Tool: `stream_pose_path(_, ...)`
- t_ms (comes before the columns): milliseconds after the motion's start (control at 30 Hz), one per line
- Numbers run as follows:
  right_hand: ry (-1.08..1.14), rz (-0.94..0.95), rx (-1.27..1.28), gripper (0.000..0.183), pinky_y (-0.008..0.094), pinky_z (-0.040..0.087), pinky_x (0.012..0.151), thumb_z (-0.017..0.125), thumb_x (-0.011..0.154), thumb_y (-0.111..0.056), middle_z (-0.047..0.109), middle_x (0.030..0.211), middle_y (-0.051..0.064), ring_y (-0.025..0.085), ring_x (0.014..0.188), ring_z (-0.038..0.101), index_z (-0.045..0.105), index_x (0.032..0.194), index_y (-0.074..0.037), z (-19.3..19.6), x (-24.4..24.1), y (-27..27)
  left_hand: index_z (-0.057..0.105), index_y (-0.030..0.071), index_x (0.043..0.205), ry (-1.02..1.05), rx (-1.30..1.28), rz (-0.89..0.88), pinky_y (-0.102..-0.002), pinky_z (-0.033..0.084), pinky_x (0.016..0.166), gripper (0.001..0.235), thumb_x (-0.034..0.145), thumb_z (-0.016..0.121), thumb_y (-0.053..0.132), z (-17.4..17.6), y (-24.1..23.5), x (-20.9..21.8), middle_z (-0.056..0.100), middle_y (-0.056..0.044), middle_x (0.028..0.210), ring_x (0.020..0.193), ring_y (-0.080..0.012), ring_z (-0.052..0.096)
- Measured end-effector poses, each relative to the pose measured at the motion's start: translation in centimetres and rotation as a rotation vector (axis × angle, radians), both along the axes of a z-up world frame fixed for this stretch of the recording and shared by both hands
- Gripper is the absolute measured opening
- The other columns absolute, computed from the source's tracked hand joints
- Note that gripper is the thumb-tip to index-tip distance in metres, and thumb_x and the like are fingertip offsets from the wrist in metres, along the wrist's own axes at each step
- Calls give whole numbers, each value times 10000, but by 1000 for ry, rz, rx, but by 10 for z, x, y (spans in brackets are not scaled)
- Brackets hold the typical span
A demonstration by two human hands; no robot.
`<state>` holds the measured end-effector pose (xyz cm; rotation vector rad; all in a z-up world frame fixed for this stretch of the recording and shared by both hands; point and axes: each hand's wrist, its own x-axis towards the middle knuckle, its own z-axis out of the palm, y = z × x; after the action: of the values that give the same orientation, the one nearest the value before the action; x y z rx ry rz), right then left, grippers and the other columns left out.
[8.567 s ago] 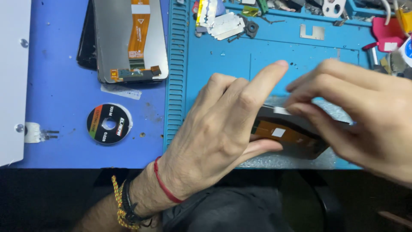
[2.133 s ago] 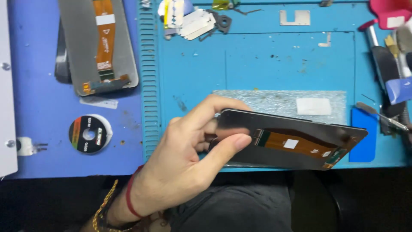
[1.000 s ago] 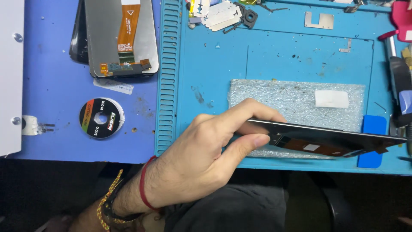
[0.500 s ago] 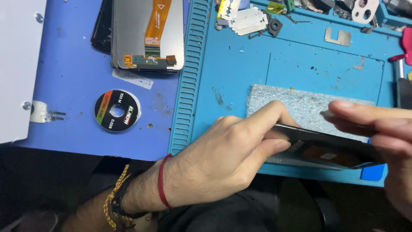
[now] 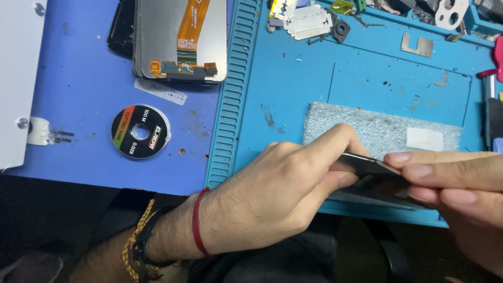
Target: Preparing and cleaning a smartphone screen assembly for repair or replacement
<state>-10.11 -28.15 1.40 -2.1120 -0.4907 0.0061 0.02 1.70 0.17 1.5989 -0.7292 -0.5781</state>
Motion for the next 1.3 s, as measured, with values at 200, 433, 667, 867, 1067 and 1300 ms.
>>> stream_pose_path(200, 409, -353, 117, 382, 416, 624, 1098, 431, 836, 82, 696, 1360, 371, 412, 1372, 724, 585, 1167, 192, 23, 16, 28, 441, 122, 1144, -8, -5, -10, -355, 418, 530, 136, 1046, 527, 86, 0, 1, 1, 482, -42, 599, 493, -286, 439)
stream_pose_path(433, 145, -205, 15, 226, 398, 713, 1266, 455, 1009, -85, 701, 1346, 230, 339, 1402, 779, 570, 1202, -100, 10, -1, 14, 437, 115, 1156, -20, -14, -1, -346, 443, 551, 182, 1039, 572, 80, -2, 1, 0, 510, -43, 616, 506, -286, 489)
stream_pose_path(667, 339, -315, 17, 281, 370, 680, 1075, 483, 854, 46, 740, 1323, 296, 344, 1289, 796, 645, 1078, 98, 25, 21, 32, 437, 111, 1127, -42, -39, 6, -359, 455, 546, 152, 1033, 551, 75, -3, 1, 0, 595, -60, 662, 560, -308, 617)
stream_pose_path(867, 309, -295, 81, 262, 359, 712, 1007, 482, 858, 77, 727, 1295, 313, 368, 1245, 806, 630, 1072, 103, 28, 32, 49, 426, 113, 1121, -60, -39, 13, -374, 433, 529, 165, 1026, 554, 69, -3, 1, 0, 570, -62, 625, 535, -319, 607)
stream_pose_path(1067, 421, -375, 100, 314, 425, 700, 1008, 470, 811, 102, 747, 1253, 310, 397, 1204, 808, 641, 1070, 150, 34, 40, 49, 422, 109, 1118, -58, -53, 25, -370, 450, 551, 158, 1025, 543, 67, -4, 2, 0, 598, -49, 652, 556, -323, 622)
stream_pose_path(1300, 307, -305, 70, 255, 396, 721, 947, 464, 862, 82, 718, 1192, 316, 385, 1225, 789, 634, 1036, 158, 23, 37, 38, 421, 109, 1125, -65, -50, 21, -372, 460, 555, 161, 1018, 531, 61, -5, -1, -1, 625, -35, 662, 592, -345, 651)
